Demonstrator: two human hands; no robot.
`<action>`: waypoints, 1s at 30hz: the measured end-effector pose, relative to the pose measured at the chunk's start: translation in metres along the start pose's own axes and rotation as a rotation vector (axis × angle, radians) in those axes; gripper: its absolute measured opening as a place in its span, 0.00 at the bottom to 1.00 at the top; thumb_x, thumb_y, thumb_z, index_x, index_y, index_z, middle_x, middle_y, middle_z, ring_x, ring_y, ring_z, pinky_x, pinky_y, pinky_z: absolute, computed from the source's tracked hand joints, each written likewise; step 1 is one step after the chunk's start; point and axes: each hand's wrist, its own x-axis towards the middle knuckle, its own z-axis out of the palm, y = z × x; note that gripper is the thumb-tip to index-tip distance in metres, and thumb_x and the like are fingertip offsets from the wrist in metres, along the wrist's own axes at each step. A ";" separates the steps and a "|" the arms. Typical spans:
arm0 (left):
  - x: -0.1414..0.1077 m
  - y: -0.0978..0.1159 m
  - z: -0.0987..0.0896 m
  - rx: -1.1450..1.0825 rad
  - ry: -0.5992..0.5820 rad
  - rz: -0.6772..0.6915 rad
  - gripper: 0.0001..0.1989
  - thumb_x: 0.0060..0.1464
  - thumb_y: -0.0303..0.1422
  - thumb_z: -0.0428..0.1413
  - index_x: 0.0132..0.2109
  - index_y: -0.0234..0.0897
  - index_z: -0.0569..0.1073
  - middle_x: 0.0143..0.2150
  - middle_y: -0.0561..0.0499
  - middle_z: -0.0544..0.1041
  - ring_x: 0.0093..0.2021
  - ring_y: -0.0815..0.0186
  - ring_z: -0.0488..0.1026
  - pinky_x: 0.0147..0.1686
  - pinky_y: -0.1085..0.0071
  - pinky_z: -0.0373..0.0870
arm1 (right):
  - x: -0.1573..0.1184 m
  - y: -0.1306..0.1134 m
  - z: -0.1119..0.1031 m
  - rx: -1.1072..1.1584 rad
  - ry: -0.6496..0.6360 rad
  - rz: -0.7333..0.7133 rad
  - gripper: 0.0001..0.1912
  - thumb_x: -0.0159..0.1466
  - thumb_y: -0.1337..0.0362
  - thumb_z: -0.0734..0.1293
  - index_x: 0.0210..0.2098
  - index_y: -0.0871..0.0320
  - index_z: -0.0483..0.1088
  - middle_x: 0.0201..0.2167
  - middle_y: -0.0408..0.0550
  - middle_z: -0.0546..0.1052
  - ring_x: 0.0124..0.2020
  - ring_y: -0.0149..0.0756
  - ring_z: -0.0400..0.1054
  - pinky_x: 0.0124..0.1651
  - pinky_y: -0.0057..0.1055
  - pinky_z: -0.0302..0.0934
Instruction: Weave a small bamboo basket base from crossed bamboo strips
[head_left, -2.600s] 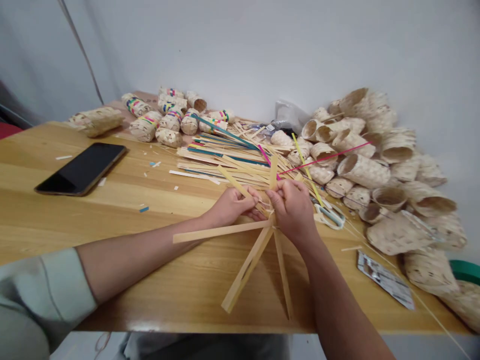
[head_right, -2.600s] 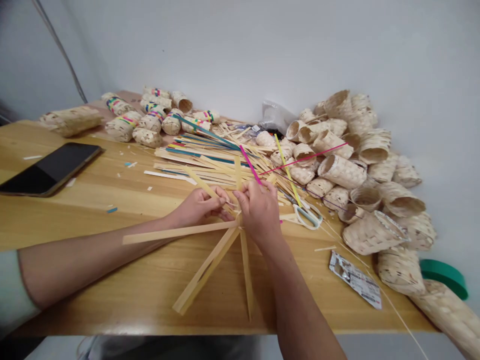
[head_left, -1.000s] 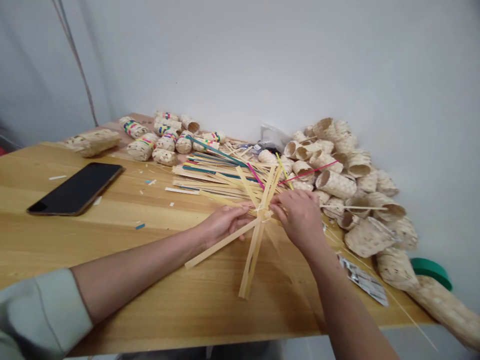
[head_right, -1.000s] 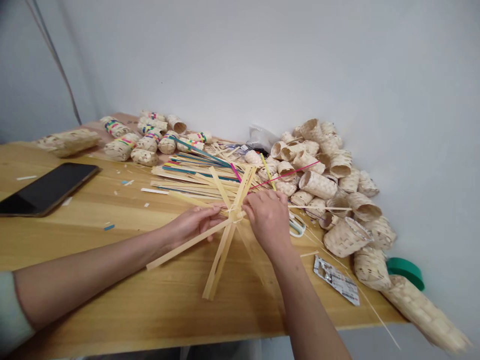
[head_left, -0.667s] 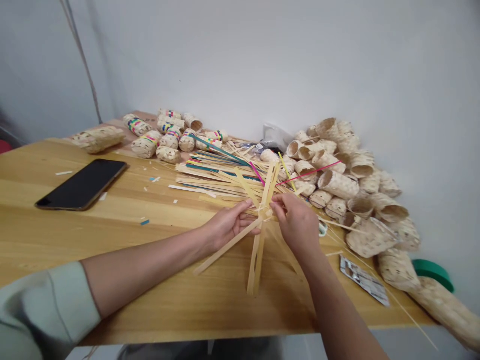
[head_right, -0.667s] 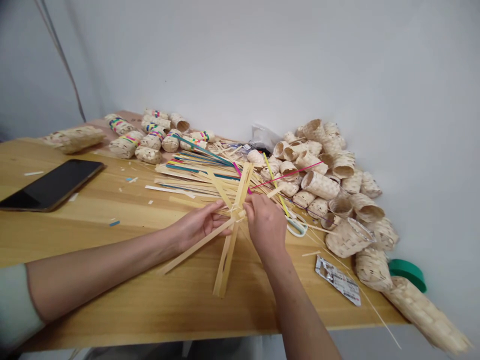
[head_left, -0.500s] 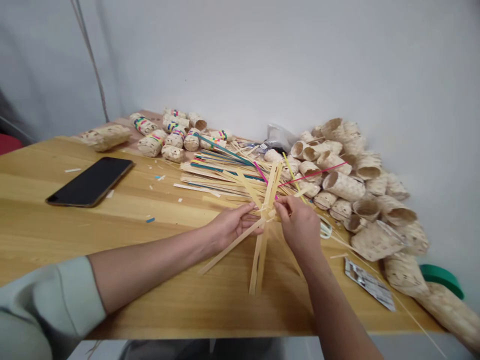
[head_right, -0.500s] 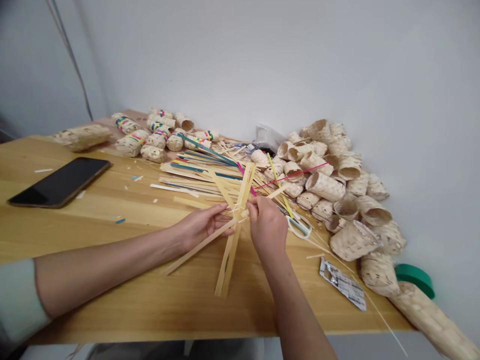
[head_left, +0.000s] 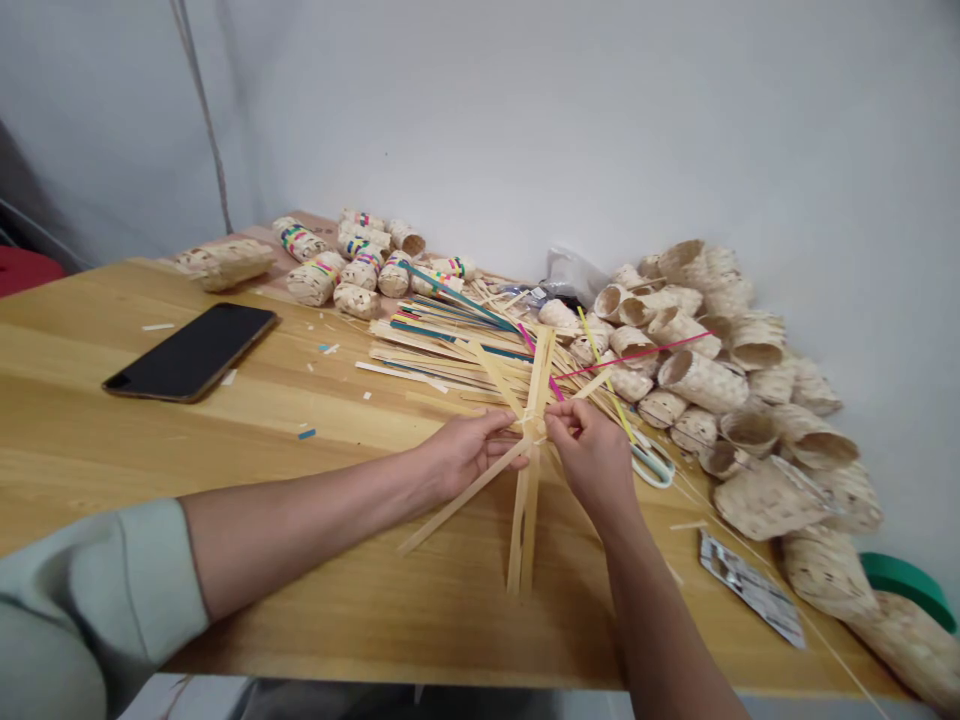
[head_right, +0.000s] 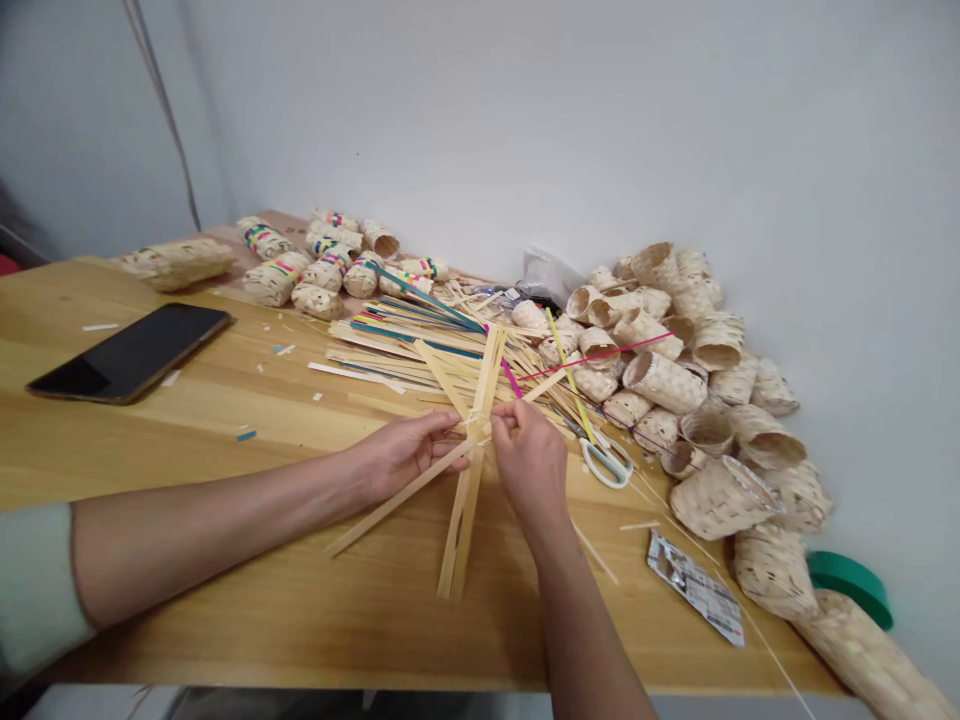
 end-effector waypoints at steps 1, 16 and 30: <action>0.000 0.000 0.000 0.004 0.000 0.000 0.03 0.56 0.23 0.55 0.34 0.32 0.72 0.28 0.51 0.77 0.24 0.67 0.75 0.25 0.71 0.75 | 0.001 0.002 0.000 0.016 -0.015 -0.006 0.09 0.56 0.59 0.63 0.30 0.55 0.73 0.28 0.46 0.78 0.29 0.38 0.70 0.34 0.32 0.58; 0.002 0.002 0.000 -0.014 -0.065 -0.016 0.04 0.59 0.26 0.53 0.36 0.33 0.72 0.31 0.49 0.77 0.29 0.67 0.76 0.31 0.69 0.76 | 0.009 0.010 -0.009 0.104 -0.010 -0.022 0.14 0.57 0.55 0.63 0.32 0.57 0.76 0.27 0.47 0.78 0.27 0.36 0.67 0.33 0.31 0.57; 0.004 0.010 -0.012 0.469 0.012 0.206 0.05 0.55 0.29 0.58 0.33 0.30 0.75 0.34 0.47 0.79 0.27 0.73 0.73 0.27 0.78 0.67 | 0.018 0.034 -0.009 0.153 0.016 -0.020 0.13 0.59 0.56 0.63 0.33 0.57 0.76 0.31 0.46 0.79 0.31 0.36 0.69 0.35 0.32 0.59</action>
